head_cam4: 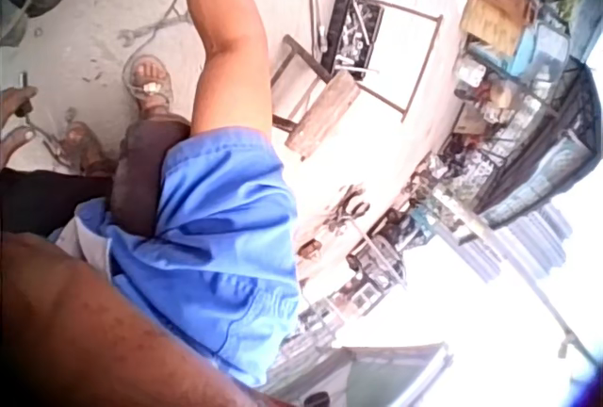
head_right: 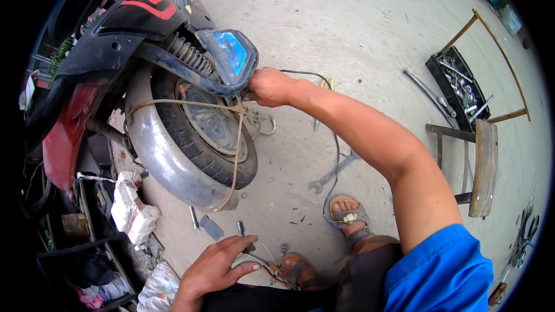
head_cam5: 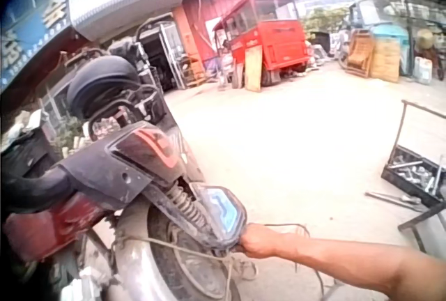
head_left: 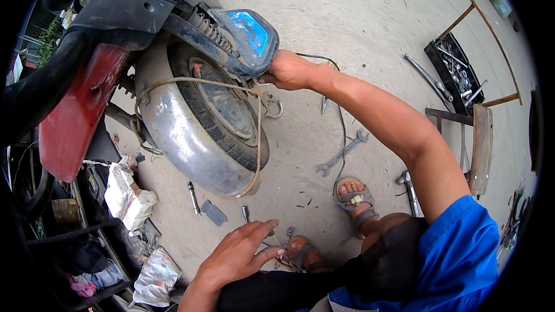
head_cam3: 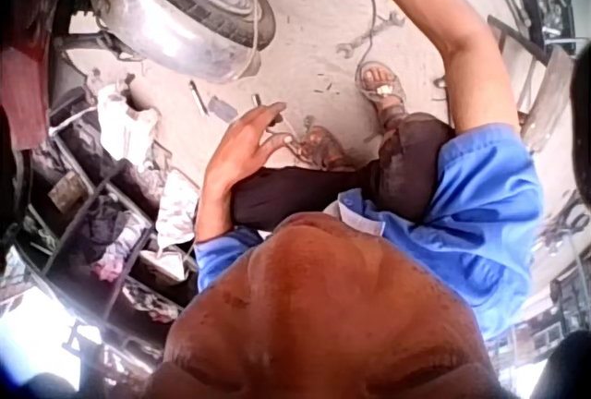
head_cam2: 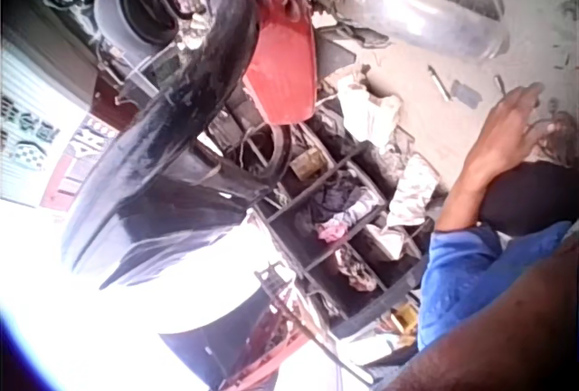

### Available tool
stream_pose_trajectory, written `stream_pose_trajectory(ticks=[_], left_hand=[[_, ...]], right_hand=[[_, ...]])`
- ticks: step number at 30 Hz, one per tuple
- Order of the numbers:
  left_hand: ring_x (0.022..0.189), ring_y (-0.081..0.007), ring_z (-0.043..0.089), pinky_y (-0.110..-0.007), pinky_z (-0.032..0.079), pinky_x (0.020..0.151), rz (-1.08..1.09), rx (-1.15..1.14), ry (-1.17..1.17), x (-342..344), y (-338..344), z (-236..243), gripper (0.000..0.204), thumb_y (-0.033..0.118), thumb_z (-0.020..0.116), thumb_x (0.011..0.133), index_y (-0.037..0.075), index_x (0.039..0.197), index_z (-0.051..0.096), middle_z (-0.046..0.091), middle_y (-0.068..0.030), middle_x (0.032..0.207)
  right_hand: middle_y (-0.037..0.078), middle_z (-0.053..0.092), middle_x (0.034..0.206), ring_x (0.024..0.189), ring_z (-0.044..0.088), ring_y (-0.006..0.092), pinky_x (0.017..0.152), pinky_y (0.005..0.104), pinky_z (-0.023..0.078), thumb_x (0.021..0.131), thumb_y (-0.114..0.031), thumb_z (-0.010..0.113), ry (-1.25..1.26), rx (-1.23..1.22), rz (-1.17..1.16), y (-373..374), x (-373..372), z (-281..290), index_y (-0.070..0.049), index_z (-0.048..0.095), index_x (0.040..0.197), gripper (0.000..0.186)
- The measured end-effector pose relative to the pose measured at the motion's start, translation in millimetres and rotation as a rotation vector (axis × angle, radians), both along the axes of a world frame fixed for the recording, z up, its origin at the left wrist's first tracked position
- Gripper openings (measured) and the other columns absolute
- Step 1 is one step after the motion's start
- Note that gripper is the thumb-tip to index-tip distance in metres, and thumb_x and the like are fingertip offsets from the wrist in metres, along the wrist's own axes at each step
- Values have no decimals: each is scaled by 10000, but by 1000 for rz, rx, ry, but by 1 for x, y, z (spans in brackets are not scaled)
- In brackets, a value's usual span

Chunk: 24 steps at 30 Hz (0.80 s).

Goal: The person removes a motorcycle wheel, uses a hammer to adjust the hub, and reassembles the wheel with a brake disc and axle. They then mount the wheel onto the motorcycle and secure it with bolts and a chain.

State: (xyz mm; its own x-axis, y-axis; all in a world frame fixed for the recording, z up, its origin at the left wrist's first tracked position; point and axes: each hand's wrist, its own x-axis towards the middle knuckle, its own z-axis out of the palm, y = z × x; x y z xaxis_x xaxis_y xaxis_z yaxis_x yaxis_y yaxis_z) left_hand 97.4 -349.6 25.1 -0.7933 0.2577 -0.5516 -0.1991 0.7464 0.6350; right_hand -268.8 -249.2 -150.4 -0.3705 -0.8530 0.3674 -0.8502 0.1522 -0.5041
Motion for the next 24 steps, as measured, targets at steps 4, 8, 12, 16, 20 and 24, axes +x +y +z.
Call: stream_pose_trajectory(ticks=[4,8,12,16,20,24], left_hand=[[1071,-427,636,-430,517,921,7,4,-21,-2,2,0,589,372,716,916,-13,1333,560,642,-247,1179],[1088,-426,636,-432,515,933,16,-1,-24,-1,1,-2,598,372,719,913,-13,1343,557,641,-257,1188],[1082,-407,645,-421,516,930,32,-11,-26,-2,1,-2,604,346,735,905,-19,1350,550,648,-247,1179],[1077,-322,670,-403,526,926,261,92,46,3,-4,-15,627,268,754,903,-77,1363,505,665,-215,1176],[1114,-313,658,-430,526,988,797,507,-62,1,-12,-23,630,158,744,911,-164,1356,435,643,-254,1213],[1222,-378,611,-470,496,1055,1062,728,-176,-5,-10,-20,761,217,768,897,-174,1401,351,561,-324,1324]], right_hand=[[203,685,952,949,635,418,812,527,495,938,-303,638,38,91,8,-2,-5,-2,-42,704,939,268],[207,687,953,955,639,415,826,523,499,934,-282,634,30,101,9,-6,-5,-4,-37,706,927,255],[210,688,952,954,643,415,831,520,505,895,-246,668,124,27,-2,-3,0,-1,-27,699,927,224],[214,685,957,942,638,426,819,526,506,876,-242,687,45,67,-21,-3,3,3,-29,691,932,221],[217,682,944,931,634,434,811,531,504,889,-254,681,-16,8,-6,-2,3,5,-31,690,936,227],[218,682,970,943,634,429,817,531,502,896,-282,677,-8,61,2,-2,-1,2,-39,684,988,260]])
